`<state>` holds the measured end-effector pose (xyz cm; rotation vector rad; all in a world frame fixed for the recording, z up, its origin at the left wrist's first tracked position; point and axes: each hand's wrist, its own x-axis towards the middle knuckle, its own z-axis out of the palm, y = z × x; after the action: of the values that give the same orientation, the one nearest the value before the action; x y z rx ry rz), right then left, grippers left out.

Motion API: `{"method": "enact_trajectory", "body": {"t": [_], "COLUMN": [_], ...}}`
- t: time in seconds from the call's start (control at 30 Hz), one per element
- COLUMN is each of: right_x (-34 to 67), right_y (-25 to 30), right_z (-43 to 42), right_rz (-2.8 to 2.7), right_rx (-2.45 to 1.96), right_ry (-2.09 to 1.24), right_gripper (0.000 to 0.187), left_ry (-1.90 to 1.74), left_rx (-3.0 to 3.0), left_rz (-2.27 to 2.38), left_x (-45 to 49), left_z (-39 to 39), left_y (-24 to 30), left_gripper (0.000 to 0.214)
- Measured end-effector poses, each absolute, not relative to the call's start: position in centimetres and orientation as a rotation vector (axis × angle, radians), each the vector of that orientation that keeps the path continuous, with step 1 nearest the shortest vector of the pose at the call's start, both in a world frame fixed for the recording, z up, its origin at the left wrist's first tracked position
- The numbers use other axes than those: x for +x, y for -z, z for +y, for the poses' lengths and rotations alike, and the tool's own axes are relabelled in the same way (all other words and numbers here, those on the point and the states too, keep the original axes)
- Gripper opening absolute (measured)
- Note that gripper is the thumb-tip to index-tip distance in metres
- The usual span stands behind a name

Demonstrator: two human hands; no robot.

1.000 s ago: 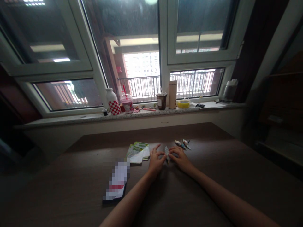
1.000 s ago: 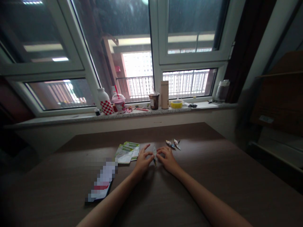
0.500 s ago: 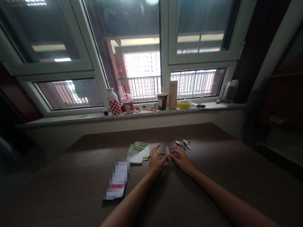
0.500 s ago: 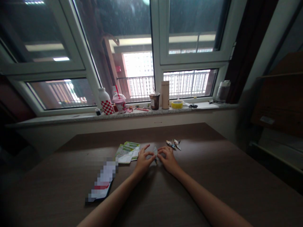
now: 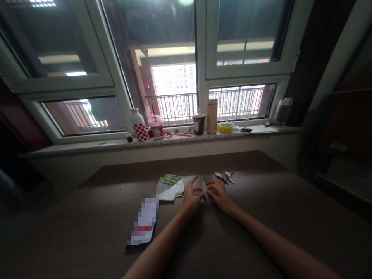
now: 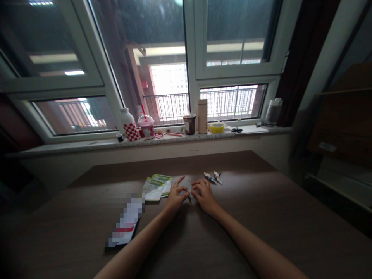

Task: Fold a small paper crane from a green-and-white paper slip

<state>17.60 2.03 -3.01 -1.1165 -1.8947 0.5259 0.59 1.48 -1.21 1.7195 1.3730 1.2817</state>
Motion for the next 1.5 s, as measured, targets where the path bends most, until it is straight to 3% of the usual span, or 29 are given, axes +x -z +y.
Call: {"method": "enact_trajectory", "body": {"t": [0.5,1.5], "right_x": [17.8,17.6], "right_y": [2.9,3.1], "right_z": [2.2,2.1], "right_rz": [-1.794,-1.834], "right_rx": [-1.152,-1.172], "right_ry": [-0.473,-0.539], "right_gripper": [0.015,0.012], "left_ry": [-1.357,-1.321], "left_rx": [1.679,1.720], "left_rz": [1.415,1.450], "left_x": [0.7,1.2], "left_z": [1.6,1.5], "left_y": [2.0,2.4], "left_gripper": [0.001,0.008]}}
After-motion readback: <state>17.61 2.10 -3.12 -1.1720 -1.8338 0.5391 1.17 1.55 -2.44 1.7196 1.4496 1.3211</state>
